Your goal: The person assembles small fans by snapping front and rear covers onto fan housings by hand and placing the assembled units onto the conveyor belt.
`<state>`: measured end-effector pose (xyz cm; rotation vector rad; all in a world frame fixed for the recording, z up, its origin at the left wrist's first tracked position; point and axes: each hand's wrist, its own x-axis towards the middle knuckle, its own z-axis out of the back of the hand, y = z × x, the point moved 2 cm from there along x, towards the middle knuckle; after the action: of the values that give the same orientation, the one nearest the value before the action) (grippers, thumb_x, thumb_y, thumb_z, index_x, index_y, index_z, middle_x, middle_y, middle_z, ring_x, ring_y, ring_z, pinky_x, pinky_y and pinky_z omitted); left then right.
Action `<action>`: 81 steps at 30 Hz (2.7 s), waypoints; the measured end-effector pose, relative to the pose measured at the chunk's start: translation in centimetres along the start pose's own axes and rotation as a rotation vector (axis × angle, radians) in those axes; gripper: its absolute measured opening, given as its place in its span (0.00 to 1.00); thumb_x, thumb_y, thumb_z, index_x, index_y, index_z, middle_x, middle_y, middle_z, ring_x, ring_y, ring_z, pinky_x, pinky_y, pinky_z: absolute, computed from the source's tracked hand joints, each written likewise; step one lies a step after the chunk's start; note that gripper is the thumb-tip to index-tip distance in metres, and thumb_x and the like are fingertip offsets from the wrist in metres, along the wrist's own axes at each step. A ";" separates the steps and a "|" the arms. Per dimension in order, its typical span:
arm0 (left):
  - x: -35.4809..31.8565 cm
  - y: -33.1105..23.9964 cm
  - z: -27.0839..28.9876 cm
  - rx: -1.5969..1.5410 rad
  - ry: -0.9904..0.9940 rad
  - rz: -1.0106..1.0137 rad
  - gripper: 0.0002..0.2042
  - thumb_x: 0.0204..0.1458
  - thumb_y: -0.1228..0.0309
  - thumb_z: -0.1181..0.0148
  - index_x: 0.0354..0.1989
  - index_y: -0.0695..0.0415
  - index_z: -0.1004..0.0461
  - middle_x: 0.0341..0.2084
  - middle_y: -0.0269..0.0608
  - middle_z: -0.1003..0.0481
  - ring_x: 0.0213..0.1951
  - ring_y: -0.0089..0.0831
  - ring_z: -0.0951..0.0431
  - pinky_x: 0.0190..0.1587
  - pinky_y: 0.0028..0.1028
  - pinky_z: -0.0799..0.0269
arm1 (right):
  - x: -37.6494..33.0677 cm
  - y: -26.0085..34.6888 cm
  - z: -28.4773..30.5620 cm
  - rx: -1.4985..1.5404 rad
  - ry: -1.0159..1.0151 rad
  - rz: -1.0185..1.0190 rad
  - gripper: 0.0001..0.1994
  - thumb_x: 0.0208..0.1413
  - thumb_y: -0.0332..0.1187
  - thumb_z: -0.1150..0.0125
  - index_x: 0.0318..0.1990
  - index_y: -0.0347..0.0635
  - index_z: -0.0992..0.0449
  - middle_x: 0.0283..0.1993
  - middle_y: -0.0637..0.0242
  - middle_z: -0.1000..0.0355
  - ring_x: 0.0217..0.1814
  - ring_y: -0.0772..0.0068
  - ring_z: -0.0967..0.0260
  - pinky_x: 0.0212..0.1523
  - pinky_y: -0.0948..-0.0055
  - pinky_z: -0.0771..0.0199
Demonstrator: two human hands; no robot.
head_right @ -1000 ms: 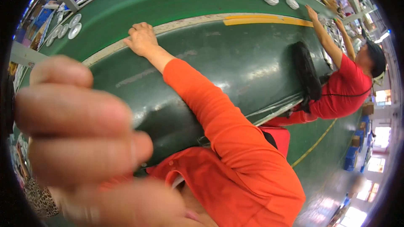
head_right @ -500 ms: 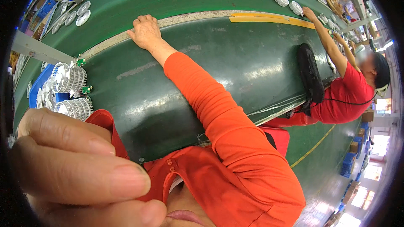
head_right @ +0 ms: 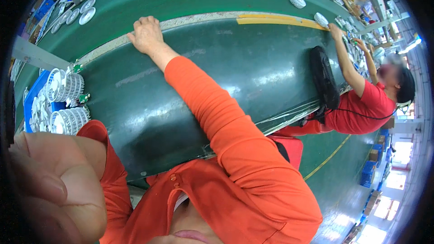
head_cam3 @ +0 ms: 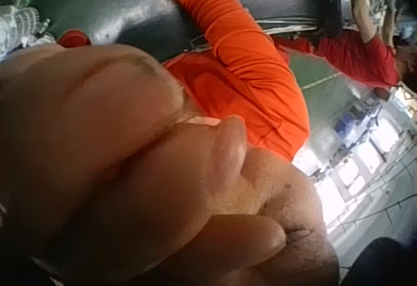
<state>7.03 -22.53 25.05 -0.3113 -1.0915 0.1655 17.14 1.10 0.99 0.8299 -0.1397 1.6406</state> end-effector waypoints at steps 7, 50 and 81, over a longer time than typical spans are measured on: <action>0.6 0.1 0.3 0.042 0.034 -0.004 0.05 0.44 0.61 0.40 0.26 0.45 0.24 0.25 0.26 0.29 0.30 0.26 0.30 0.33 0.28 0.36 | 0.2 -0.7 0.8 -0.016 -0.019 -0.002 0.17 0.49 0.44 0.38 0.38 0.39 0.23 0.44 0.57 0.29 0.51 0.55 0.35 0.53 0.59 0.37; 3.3 -0.6 6.3 0.330 0.157 0.148 0.02 0.43 0.69 0.38 0.24 0.50 0.21 0.27 0.29 0.24 0.25 0.25 0.28 0.25 0.22 0.33 | 0.4 0.0 -1.0 0.002 -0.020 0.013 0.17 0.49 0.42 0.38 0.42 0.39 0.24 0.51 0.55 0.31 0.57 0.53 0.39 0.59 0.54 0.43; -17.3 22.8 -2.7 -0.090 -0.340 0.785 0.16 0.46 0.87 0.54 0.43 0.63 0.27 0.48 0.51 0.30 0.40 0.42 0.22 0.43 0.31 0.25 | 24.4 -5.9 -12.8 -0.273 0.354 0.074 0.22 0.54 0.41 0.46 0.56 0.46 0.30 0.56 0.54 0.32 0.63 0.58 0.39 0.65 0.59 0.47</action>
<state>2.01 -6.38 1.82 -0.8069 -1.2654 0.8951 16.59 29.20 3.67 0.3241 -0.1423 1.7635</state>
